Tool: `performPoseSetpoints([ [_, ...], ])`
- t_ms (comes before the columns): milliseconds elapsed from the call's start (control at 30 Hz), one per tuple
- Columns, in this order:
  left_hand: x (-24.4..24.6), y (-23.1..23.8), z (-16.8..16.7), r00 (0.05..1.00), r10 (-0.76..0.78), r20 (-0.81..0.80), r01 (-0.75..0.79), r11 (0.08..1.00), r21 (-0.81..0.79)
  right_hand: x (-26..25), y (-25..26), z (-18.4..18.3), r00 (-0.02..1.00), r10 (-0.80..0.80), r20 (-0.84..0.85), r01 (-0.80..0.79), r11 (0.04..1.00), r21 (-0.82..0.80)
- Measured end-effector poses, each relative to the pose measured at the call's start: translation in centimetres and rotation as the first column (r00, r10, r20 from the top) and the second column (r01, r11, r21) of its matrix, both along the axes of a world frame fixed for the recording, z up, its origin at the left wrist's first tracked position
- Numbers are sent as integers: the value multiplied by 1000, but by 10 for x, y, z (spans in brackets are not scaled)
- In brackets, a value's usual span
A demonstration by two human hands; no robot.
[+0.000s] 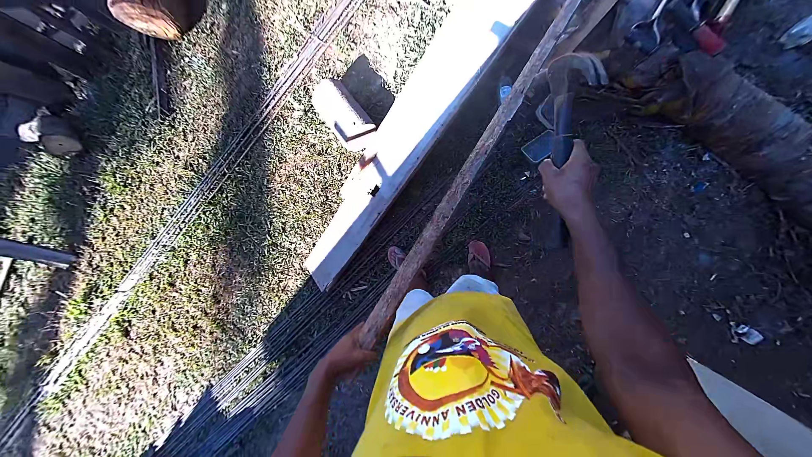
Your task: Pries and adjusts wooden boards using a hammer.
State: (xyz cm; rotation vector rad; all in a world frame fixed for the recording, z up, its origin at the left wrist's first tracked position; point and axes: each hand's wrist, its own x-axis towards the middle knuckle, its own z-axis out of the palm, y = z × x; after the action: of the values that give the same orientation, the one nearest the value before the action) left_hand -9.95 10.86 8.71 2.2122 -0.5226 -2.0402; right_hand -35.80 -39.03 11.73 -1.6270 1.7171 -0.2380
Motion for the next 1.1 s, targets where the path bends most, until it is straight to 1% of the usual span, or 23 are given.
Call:
performPoseSetpoints([
  [67,0,0,-2,1000,8,-10,-8,1000,-8,4,-5,32,996,-49,68,59,988,-142],
  [133,-1,-1,-2,1000,5,-8,-5,1000,-2,11,-5,44,986,-87,144,122,959,-255],
  [200,0,-2,-3,1000,-12,17,12,1000,9,22,-1,31,976,-106,191,162,939,-304],
  [233,0,-3,-5,999,-25,30,24,1000,16,26,3,15,979,-105,177,152,948,-279],
  [267,-1,-3,-5,999,-38,38,38,999,17,29,10,-7,989,-84,123,108,973,-202],
  [300,-2,-3,-4,998,-53,40,52,999,16,29,16,-36,999,-25,40,28,997,-74],
  [333,-5,-3,-4,997,-68,42,67,998,13,26,19,-67,997,64,-34,-61,994,94],
  [367,-10,-2,-3,996,-78,48,77,997,13,22,19,-94,985,150,-83,-126,961,245],
  [400,-13,0,-4,998,-45,54,45,999,-7,20,16,-109,977,192,-96,-148,928,343],
  [433,-11,-2,-5,1000,12,24,-11,999,-44,23,9,-109,980,186,-76,-144,913,380],
  [467,-13,-3,-8,998,54,-20,-56,996,-75,25,1,-100,986,160,-53,-129,917,376],
  [533,-27,4,-10,993,89,-79,-95,992,-81,20,-6,-72,991,126,-37,-110,949,296],
  [633,-23,7,-20,999,33,1,-32,999,-34,29,-28,-15,997,60,42,-63,994,93],
  [700,-21,12,-22,1000,8,30,-8,1000,-5,30,-29,17,996,2,91,3,998,-56],
  [767,-20,9,-22,999,-7,38,7,1000,-1,32,-27,31,992,-40,120,61,981,-183],
  [833,-17,6,-17,998,-24,55,24,1000,-2,33,-16,16,993,-51,110,75,971,-227],
  [867,-16,5,-14,997,-33,65,33,999,-7,32,-6,-2,997,-35,73,48,981,-189],
  [900,-16,4,-12,997,-41,67,42,999,-4,28,6,-26,1000,9,18,-7,994,-106],
  [933,-16,3,-10,996,-57,64,57,998,10,23,18,-55,996,82,-40,-81,996,29],
  [1000,-22,2,-8,989,-111,94,107,993,52,8,34,-108,977,202,-72,-168,930,326],
  [1033,-24,6,-9,988,-111,112,104,993,61,2,37,-122,985,174,-20,-150,896,419],
  [1067,-22,7,-12,987,-101,121,95,994,51,1,37,-127,995,74,66,-97,871,481],
  [1100,-23,7,-16,989,-86,116,83,996,34,1,32,-124,981,-86,174,-22,841,540],
])
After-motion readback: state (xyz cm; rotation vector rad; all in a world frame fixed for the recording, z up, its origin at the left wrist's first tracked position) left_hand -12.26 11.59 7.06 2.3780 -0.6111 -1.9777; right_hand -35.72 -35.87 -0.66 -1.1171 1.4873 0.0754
